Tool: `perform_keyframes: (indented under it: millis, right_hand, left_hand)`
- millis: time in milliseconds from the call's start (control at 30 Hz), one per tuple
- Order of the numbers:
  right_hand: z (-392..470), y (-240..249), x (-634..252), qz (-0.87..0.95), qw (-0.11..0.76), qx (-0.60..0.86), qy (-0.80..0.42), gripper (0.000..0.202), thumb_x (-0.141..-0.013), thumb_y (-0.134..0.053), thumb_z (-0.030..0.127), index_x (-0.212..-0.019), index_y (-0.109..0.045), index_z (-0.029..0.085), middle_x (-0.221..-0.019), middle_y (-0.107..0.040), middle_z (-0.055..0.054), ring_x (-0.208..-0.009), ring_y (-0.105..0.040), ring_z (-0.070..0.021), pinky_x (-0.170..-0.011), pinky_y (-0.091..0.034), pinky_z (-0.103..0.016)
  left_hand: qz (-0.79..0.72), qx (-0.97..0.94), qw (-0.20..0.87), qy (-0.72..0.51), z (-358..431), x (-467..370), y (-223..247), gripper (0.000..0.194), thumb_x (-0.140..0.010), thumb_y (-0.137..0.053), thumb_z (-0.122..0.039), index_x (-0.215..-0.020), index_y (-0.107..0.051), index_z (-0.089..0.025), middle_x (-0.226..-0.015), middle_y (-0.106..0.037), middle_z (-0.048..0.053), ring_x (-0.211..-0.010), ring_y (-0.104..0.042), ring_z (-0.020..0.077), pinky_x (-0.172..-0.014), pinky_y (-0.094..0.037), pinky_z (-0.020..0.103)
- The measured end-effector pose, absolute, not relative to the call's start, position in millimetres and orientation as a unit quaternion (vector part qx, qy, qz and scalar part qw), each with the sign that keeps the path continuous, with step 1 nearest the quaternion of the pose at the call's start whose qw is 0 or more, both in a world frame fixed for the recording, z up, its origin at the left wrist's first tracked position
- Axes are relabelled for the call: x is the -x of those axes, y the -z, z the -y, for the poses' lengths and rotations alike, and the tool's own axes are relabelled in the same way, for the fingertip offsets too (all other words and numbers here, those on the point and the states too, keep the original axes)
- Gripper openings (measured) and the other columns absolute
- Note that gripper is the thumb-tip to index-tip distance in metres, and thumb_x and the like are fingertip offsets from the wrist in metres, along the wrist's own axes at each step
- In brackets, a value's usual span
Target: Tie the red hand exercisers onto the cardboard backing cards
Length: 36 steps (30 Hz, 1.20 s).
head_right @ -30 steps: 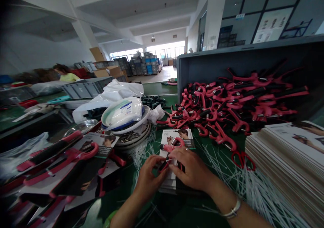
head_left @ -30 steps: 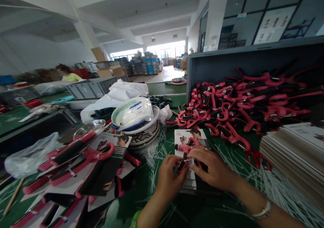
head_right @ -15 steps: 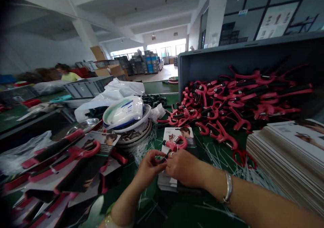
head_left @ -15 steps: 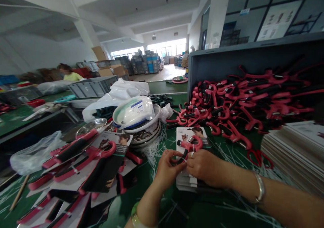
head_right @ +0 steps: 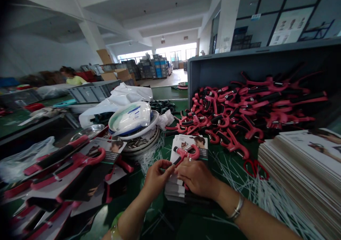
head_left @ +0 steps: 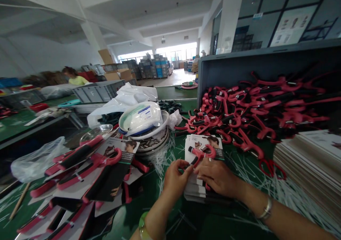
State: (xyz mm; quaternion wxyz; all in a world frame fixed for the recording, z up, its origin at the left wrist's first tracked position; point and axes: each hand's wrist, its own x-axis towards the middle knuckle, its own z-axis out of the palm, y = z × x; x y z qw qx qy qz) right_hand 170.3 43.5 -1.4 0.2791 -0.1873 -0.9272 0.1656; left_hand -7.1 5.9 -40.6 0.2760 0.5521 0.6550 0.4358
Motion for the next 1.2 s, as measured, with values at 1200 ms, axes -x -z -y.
perform_keyframes:
  millis: [1200]
  right_hand:
    - [-90.9, 12.2, -324.8, 0.653, 0.032, 0.752, -0.082, 0.017, -0.075, -0.054, 0.015, -0.083, -0.068, 0.009, -0.084, -0.068, -0.022, -0.080, -0.066, -0.0333, -0.069, -0.046, -0.042]
  left_hand:
    - [-0.659, -0.672, 0.179, -0.286, -0.4, 4.2, 15.5, 0.025, -0.080, -0.053, -0.041, -0.091, -0.066, -0.022, -0.087, -0.064, 0.004, -0.074, -0.060, 0.0181, -0.063, -0.044, 0.027]
